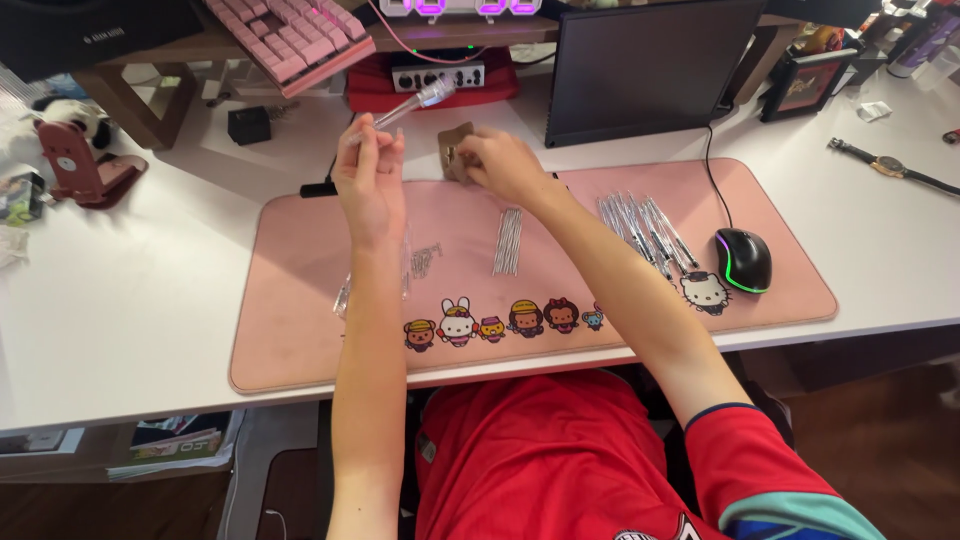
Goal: The person assembles a pen by inserting a cartridge and a spring into the pen body and then screwing on the tip by hand.
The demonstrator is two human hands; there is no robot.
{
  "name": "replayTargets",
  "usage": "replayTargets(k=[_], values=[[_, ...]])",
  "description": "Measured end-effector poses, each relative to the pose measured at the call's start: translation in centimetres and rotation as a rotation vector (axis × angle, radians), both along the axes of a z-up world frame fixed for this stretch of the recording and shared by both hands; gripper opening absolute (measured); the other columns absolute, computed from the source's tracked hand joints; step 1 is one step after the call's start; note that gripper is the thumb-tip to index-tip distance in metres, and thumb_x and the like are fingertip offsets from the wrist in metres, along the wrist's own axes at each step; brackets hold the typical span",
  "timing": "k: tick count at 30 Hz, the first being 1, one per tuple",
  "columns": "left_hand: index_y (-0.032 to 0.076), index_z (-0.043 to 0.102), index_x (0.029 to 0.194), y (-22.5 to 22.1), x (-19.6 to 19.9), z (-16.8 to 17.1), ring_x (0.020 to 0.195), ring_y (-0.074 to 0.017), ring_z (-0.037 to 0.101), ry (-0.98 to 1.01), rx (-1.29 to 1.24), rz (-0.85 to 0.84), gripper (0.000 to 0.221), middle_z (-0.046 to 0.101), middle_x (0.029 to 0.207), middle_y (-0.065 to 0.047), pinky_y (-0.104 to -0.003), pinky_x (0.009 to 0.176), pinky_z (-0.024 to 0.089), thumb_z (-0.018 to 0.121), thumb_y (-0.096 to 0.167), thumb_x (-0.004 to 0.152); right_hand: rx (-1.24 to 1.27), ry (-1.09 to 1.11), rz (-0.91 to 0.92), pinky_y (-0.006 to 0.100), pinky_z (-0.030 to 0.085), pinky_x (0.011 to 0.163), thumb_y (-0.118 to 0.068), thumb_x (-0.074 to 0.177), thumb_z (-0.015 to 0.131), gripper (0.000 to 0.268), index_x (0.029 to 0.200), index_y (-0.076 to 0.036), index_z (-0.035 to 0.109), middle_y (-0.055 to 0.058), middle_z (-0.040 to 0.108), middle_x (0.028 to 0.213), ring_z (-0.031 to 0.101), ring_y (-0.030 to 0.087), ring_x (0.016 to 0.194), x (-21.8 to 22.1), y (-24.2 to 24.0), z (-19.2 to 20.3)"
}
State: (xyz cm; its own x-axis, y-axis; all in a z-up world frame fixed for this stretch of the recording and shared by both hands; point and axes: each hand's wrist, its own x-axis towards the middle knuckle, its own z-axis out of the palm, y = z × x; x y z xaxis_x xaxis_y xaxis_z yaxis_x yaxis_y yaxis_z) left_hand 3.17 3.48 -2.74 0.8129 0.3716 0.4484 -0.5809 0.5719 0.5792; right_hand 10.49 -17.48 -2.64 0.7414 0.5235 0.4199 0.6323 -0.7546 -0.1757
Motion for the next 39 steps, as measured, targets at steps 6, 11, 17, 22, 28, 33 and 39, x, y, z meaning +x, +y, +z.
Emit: replayTargets(k=[6, 11, 17, 22, 28, 33, 39], values=[[0.018, 0.07, 0.12, 0.4, 0.1, -0.4, 0.069, -0.0035, 0.052, -0.025, 0.047, -0.069, 0.029, 0.045, 0.072, 0.008, -0.031, 0.101, 0.055, 0.058, 0.042, 0.112, 0.077, 0.088, 0.355, 0.046, 0.061, 0.078, -0.017, 0.093, 0.079, 0.013, 0.1, -0.01, 0.071, 0.009, 0.068, 0.102, 0.075, 0.033, 0.09, -5.6, 1.8, 1.0], [0.018, 0.07, 0.118, 0.3, 0.1, -0.2, 0.069, -0.0051, 0.049, -0.017, 0.033, -0.083, 0.028, 0.043, 0.073, 0.006, -0.035, 0.106, 0.051, 0.059, 0.043, 0.112, 0.015, 0.107, 0.479, 0.047, 0.063, 0.073, -0.023, 0.09, 0.083, 0.016, 0.098, -0.013, 0.074, 0.009, 0.07, 0.098, 0.076, 0.032, 0.084, -6.9, 3.4, -0.6], [0.017, 0.068, 0.118, 0.4, -0.1, -0.2, 0.069, -0.0061, 0.05, -0.017, 0.007, -0.106, 0.027, 0.043, 0.075, 0.005, -0.035, 0.107, 0.05, 0.06, 0.042, 0.112, -0.155, 0.041, 0.385, 0.051, 0.061, 0.074, -0.027, 0.086, 0.083, 0.013, 0.095, -0.019, 0.076, 0.006, 0.072, 0.098, 0.076, 0.036, 0.084, -7.8, 4.1, -0.3], [0.012, 0.071, 0.103, -0.1, -1.4, 1.4, 0.061, -0.0088, 0.039, 0.018, -0.132, -0.145, 0.022, 0.044, 0.065, 0.006, -0.035, 0.092, 0.046, 0.066, 0.033, 0.105, -0.142, -0.027, 0.408, 0.053, 0.044, 0.054, -0.019, 0.079, 0.083, 0.012, 0.09, -0.016, 0.078, 0.006, 0.069, 0.089, 0.063, 0.039, 0.063, -7.2, 3.7, -1.3], [0.012, 0.07, 0.103, -0.2, -1.2, 1.4, 0.061, -0.0084, 0.038, 0.024, -0.133, -0.151, 0.023, 0.043, 0.066, 0.006, -0.034, 0.091, 0.046, 0.066, 0.034, 0.105, -0.14, -0.034, 0.423, 0.052, 0.043, 0.056, -0.028, 0.081, 0.087, 0.02, 0.093, -0.015, 0.078, 0.006, 0.068, 0.09, 0.064, 0.037, 0.07, -7.6, 3.5, -1.4], [0.009, 0.071, 0.106, -0.1, -1.2, 1.4, 0.061, -0.0101, 0.039, 0.047, -0.145, -0.122, 0.025, 0.044, 0.065, 0.005, -0.036, 0.092, 0.048, 0.067, 0.034, 0.104, -0.158, -0.083, 0.397, 0.051, 0.043, 0.055, -0.024, 0.073, 0.078, 0.01, 0.074, -0.016, 0.072, 0.004, 0.065, 0.076, 0.061, 0.037, 0.061, -7.5, 3.7, -2.2], [0.008, 0.073, 0.11, 0.0, -1.3, 1.3, 0.067, -0.0097, 0.045, 0.058, -0.151, -0.129, 0.027, 0.049, 0.067, 0.005, -0.038, 0.095, 0.048, 0.068, 0.033, 0.104, -0.201, 0.037, 0.296, 0.055, 0.049, 0.057, -0.011, 0.082, 0.068, 0.011, 0.086, -0.015, 0.077, 0.007, 0.065, 0.084, 0.065, 0.039, 0.077, -7.6, 3.0, -2.5]])
